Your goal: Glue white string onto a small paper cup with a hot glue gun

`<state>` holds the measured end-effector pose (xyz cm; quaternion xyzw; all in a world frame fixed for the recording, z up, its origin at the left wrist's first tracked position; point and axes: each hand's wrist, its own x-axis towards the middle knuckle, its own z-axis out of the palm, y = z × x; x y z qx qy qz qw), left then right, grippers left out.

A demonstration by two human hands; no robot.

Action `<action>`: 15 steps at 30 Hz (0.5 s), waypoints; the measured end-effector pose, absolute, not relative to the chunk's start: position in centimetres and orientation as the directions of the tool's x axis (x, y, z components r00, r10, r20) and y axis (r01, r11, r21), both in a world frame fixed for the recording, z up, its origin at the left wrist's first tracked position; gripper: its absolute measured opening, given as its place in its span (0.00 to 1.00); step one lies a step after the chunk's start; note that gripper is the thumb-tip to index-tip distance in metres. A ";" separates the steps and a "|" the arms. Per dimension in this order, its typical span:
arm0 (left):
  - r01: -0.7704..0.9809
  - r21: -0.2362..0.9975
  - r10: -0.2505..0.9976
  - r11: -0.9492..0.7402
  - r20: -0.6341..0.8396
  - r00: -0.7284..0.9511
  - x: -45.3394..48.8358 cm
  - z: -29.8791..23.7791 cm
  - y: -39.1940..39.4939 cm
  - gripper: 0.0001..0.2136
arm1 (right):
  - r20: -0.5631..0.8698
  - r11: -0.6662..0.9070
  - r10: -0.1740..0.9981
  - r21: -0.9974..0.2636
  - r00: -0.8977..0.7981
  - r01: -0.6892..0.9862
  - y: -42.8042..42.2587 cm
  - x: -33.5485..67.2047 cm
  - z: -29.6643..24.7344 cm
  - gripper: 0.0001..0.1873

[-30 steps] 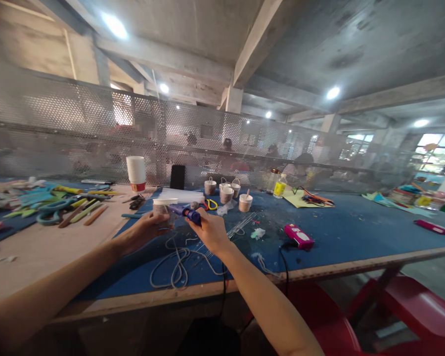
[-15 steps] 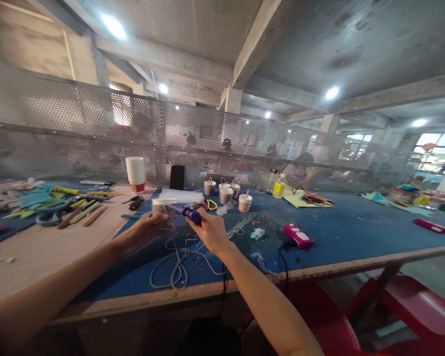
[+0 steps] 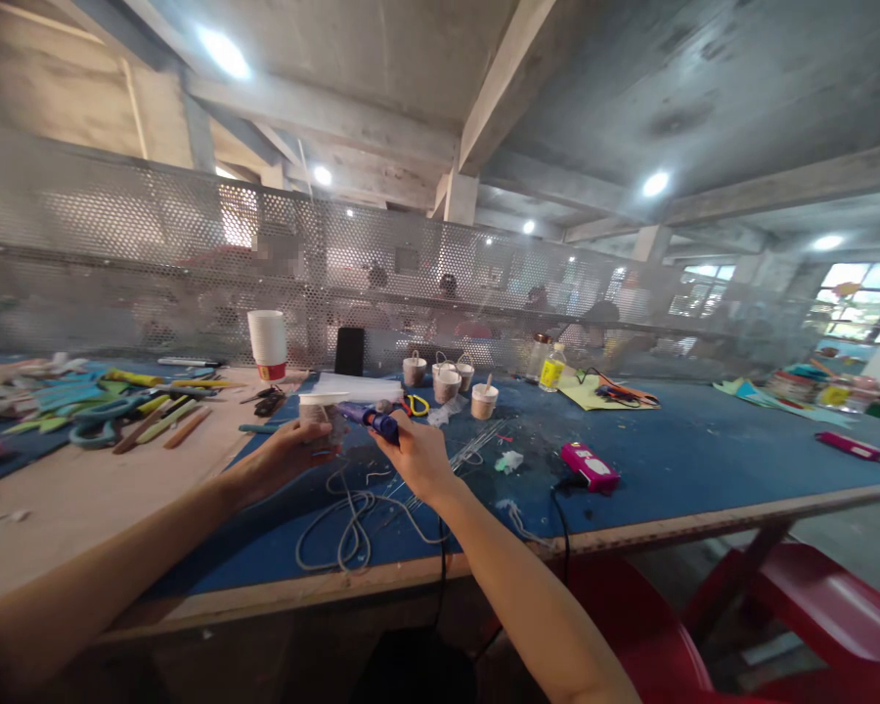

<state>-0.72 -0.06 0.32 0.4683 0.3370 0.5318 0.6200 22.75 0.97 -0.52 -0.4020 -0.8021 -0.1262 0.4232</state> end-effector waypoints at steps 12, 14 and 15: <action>-0.332 0.943 0.976 0.006 0.067 0.208 -0.8 0.3 0.0 0.11 | 0.775 0.643 0.546 -0.144 -0.319 0.752 0.7 22.8 -0.2 0.14; -0.339 0.941 0.976 0.007 0.067 0.206 -0.8 0.4 -0.1 0.09 | 0.770 0.639 0.552 -0.143 -0.320 0.756 0.7 22.8 -0.1 0.14; -0.341 0.940 0.976 0.009 0.065 0.206 -0.7 0.5 -0.2 0.08 | 0.767 0.638 0.554 -0.144 -0.322 0.756 0.6 22.8 -0.1 0.13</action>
